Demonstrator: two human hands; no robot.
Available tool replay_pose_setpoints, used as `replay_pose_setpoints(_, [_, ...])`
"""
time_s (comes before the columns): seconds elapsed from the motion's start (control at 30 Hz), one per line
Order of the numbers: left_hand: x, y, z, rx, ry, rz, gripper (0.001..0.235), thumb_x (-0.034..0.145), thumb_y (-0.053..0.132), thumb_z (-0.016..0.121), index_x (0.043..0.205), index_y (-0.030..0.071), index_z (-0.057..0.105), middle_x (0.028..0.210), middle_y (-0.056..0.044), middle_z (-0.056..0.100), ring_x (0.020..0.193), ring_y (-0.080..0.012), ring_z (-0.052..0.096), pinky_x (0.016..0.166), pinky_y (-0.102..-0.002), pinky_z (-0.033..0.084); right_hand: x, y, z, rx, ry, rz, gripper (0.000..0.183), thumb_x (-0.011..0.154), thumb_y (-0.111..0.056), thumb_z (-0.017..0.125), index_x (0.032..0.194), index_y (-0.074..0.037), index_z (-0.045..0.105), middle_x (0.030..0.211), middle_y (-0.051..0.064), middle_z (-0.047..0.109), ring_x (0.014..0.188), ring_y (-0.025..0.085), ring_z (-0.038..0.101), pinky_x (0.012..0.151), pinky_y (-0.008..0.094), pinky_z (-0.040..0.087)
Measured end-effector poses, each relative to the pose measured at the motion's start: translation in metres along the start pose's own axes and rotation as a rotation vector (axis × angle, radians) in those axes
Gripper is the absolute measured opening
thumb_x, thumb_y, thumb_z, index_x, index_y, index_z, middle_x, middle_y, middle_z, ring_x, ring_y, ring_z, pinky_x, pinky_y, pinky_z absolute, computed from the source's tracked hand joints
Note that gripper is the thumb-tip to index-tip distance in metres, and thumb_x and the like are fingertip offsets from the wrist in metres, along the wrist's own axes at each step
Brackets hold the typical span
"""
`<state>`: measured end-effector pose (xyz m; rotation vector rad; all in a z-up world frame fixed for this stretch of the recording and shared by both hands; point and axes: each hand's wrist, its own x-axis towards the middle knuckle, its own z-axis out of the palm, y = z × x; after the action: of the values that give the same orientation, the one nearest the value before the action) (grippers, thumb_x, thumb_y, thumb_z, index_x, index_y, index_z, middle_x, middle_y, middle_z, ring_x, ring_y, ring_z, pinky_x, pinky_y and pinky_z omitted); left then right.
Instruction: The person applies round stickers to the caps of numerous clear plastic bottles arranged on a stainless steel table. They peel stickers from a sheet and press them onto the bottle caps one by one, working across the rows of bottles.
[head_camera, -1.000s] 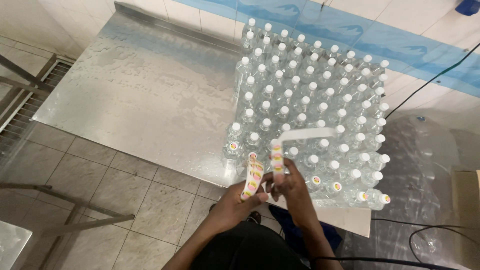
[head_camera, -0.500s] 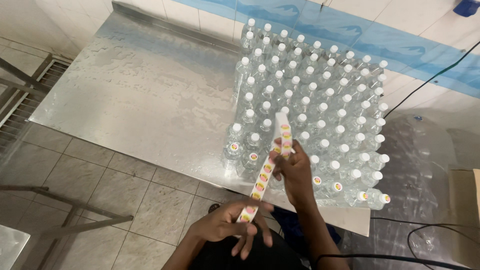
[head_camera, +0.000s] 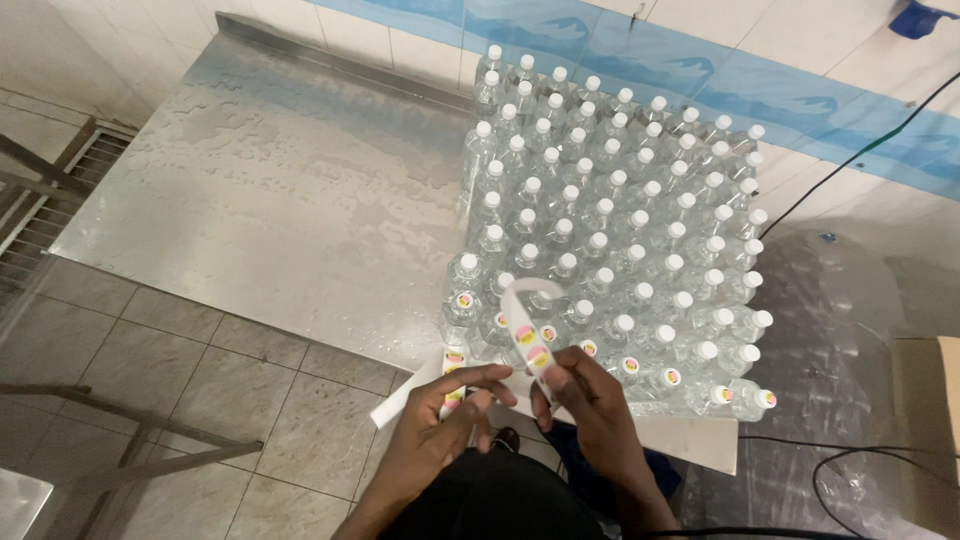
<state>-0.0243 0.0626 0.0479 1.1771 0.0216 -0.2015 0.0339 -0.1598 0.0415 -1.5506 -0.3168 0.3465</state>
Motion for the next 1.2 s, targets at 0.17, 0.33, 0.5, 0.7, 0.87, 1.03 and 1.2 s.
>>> replay_pose_setpoints(0.17, [0.021,-0.002,0.016,-0.033,0.254,-0.093,0.044,0.100,0.040,0.067,0.119,0.001,0.078,0.058,-0.012,0.066,0.038,-0.0067,0.032,0.040,-0.024,0.023,-0.014,-0.008,0.020,-0.155,0.001,0.042,0.021,0.106,-0.024,0.063,0.099,-0.007,0.074,0.080,0.005,0.083,0.075,0.018,0.078,0.075,0.033,0.058])
replay_pose_setpoints(0.33, [0.036,0.003,0.020,-0.012,0.327,-0.161,0.036,0.100,0.032,0.072,0.111,0.002,0.086,0.058,-0.009,0.060,0.043,-0.0063,0.029,0.043,-0.023,0.021,-0.027,0.023,0.014,-0.171,0.062,0.154,0.018,0.100,-0.023,0.073,0.103,-0.007,0.080,0.092,0.004,0.085,0.083,0.011,0.074,0.073,0.027,0.056])
replay_pose_setpoints(0.5, [0.042,-0.001,0.031,0.245,0.324,-0.110,0.021,0.093,0.026,0.083,0.082,0.007,0.081,0.078,0.002,0.073,0.078,-0.0082,0.064,0.077,-0.026,0.049,-0.025,0.020,0.015,-0.206,0.280,-0.061,0.044,0.092,-0.014,0.082,0.133,-0.008,0.066,0.111,0.012,0.084,0.103,0.022,0.085,0.099,0.033,0.068])
replay_pose_setpoints(0.7, [0.039,0.011,0.034,0.079,0.280,-0.083,0.062,0.092,0.014,0.072,0.152,0.021,0.063,0.093,-0.005,0.071,0.064,-0.0117,0.069,0.090,-0.031,0.058,-0.020,0.018,0.019,-0.200,0.410,-0.043,0.030,0.087,-0.004,0.087,0.114,-0.005,0.074,0.111,0.007,0.082,0.097,0.019,0.087,0.088,0.028,0.070])
replay_pose_setpoints(0.87, [0.035,-0.023,0.013,0.269,0.010,0.151,0.036,0.111,0.027,0.055,0.131,0.013,0.081,0.104,-0.003,0.074,0.085,-0.0137,0.073,0.084,-0.027,0.055,-0.023,0.015,0.009,-0.176,0.380,0.040,0.026,0.086,-0.007,0.088,0.111,-0.007,0.079,0.090,0.009,0.085,0.086,0.015,0.084,0.076,0.027,0.068])
replay_pose_setpoints(1.03, [0.038,-0.031,0.015,0.256,0.076,0.033,0.029,0.101,0.025,0.069,0.121,0.013,0.086,0.114,-0.002,0.087,0.083,-0.0090,0.069,0.070,-0.025,0.052,-0.018,0.012,0.009,-0.226,0.320,-0.009,0.027,0.089,-0.010,0.085,0.116,-0.008,0.082,0.097,0.010,0.088,0.084,0.019,0.089,0.076,0.028,0.071])
replay_pose_setpoints(1.2, [0.036,-0.034,0.018,0.309,0.072,0.170,0.021,0.105,0.023,0.070,0.115,0.015,0.087,0.099,-0.003,0.088,0.082,-0.0125,0.081,0.076,-0.022,0.060,-0.014,0.005,0.010,-0.733,0.349,-0.532,0.020,0.098,-0.010,0.081,0.118,-0.012,0.081,0.100,0.004,0.071,0.088,0.016,0.072,0.076,0.028,0.058])
